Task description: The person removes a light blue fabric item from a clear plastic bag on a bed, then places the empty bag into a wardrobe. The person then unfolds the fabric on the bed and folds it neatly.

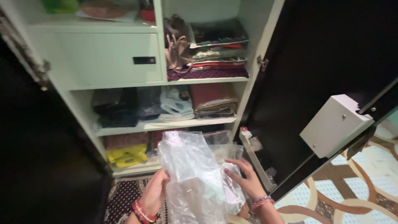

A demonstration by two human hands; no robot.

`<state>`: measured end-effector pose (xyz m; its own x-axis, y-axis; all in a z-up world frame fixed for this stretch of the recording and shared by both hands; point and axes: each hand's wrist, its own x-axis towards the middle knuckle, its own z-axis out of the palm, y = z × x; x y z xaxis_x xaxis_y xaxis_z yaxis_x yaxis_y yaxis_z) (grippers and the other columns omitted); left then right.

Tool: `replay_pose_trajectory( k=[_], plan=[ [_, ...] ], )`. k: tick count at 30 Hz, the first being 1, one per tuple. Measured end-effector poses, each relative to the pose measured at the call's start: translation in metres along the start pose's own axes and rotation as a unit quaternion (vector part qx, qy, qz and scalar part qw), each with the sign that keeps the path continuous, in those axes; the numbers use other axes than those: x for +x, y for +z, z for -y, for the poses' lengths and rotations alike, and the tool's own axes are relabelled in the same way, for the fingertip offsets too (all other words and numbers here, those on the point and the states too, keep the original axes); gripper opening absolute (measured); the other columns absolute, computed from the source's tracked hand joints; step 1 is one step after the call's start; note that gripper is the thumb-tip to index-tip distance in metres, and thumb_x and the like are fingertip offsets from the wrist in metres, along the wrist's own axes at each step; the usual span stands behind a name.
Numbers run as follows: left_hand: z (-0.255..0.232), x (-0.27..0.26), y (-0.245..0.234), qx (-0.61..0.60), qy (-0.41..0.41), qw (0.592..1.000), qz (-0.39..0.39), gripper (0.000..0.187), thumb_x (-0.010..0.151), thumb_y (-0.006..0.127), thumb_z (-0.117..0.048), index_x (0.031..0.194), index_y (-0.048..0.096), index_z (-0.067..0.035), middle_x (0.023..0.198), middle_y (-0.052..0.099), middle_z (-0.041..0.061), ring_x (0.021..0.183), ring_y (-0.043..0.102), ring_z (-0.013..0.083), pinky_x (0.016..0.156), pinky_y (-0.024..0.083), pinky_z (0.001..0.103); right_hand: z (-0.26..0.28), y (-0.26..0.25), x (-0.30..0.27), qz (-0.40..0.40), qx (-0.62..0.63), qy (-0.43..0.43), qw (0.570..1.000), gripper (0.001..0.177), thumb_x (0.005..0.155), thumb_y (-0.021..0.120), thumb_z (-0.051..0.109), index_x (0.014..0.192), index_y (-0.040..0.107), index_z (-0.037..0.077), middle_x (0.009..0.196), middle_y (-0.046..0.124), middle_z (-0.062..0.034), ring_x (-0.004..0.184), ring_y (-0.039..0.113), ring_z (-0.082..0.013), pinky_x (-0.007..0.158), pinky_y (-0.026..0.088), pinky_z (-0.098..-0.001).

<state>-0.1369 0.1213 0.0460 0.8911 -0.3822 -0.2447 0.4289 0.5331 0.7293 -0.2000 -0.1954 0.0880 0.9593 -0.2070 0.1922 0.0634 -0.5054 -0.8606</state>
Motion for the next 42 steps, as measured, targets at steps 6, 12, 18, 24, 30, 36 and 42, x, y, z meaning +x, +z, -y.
replay_pose_trajectory(
  k=[6,12,18,24,30,36,42],
  plan=[
    [0.02,-0.063,-0.066,0.037,0.078,0.987,-0.135,0.027,0.096,0.046,-0.018,0.098,0.066,-0.001,0.094,0.068,0.006,0.088,0.062,0.0178,0.082,0.05,0.034,-0.017,0.014,-0.055,0.141,0.316,0.327,0.88,0.038,0.082,0.076,0.008,0.12,0.075,0.015,0.112,0.075,-0.0015,0.102,0.068,-0.0152,0.084,0.052,-0.0334],
    [0.084,-0.112,-0.198,0.327,0.253,0.846,-0.338,0.033,0.104,0.046,-0.024,0.093,0.064,0.002,0.091,0.065,0.012,0.087,0.056,0.0199,0.08,0.049,0.034,-0.023,0.051,-0.087,0.201,0.374,0.242,0.872,0.036,0.088,0.071,0.002,0.124,0.075,0.003,0.106,0.076,-0.0062,0.09,0.068,-0.0162,0.08,0.055,-0.0291],
    [0.055,-0.208,-0.153,0.285,0.219,0.856,-0.372,0.032,0.097,0.065,-0.03,0.111,0.059,-0.002,0.104,0.074,0.011,0.096,0.065,0.0178,0.088,0.051,0.032,0.015,0.084,-0.111,0.244,0.357,0.216,0.876,0.05,0.086,0.07,-0.001,0.135,0.068,0.011,0.107,0.072,-0.0039,0.085,0.065,-0.0138,0.075,0.056,-0.0311],
    [0.019,-0.297,-0.149,0.186,0.201,0.901,-0.337,0.04,0.085,0.076,-0.015,0.12,0.062,-0.002,0.107,0.076,0.014,0.09,0.071,0.0177,0.077,0.057,0.033,0.019,0.119,-0.107,0.298,0.34,0.162,0.877,0.058,0.087,0.068,0.002,0.141,0.057,0.02,0.103,0.069,-0.0033,0.089,0.067,-0.0138,0.073,0.062,-0.0355],
    [0.023,-0.418,-0.32,0.234,0.343,0.799,-0.435,0.028,0.09,0.064,-0.015,0.116,0.068,-0.004,0.105,0.071,0.009,0.092,0.067,0.0166,0.08,0.053,0.032,0.006,0.175,-0.102,0.246,0.393,0.039,0.885,0.035,0.09,0.064,-0.002,0.123,0.058,0.012,0.1,0.072,-0.0082,0.083,0.066,-0.0161,0.067,0.056,-0.0323],
    [-0.003,-0.601,-0.385,-0.017,0.232,0.759,-0.608,0.046,0.102,0.045,-0.041,0.11,0.068,-0.002,0.092,0.067,0.01,0.082,0.062,0.0224,0.071,0.049,0.033,0.102,0.225,-0.166,0.292,0.332,0.107,0.891,0.025,0.091,0.064,-0.003,0.111,0.056,0.01,0.101,0.071,-0.0077,0.089,0.066,-0.0145,0.073,0.054,-0.031],
    [-0.038,-0.669,-0.308,0.56,0.221,0.589,-0.539,0.05,0.089,0.058,-0.046,0.118,0.065,-0.006,0.082,0.068,0.007,0.067,0.063,0.0179,0.06,0.055,0.03,0.178,0.285,-0.235,0.408,0.353,0.036,0.841,0.03,0.09,0.062,-0.002,0.116,0.057,0.012,0.097,0.07,-0.0039,0.083,0.062,-0.0127,0.068,0.048,-0.0264]
  ],
)
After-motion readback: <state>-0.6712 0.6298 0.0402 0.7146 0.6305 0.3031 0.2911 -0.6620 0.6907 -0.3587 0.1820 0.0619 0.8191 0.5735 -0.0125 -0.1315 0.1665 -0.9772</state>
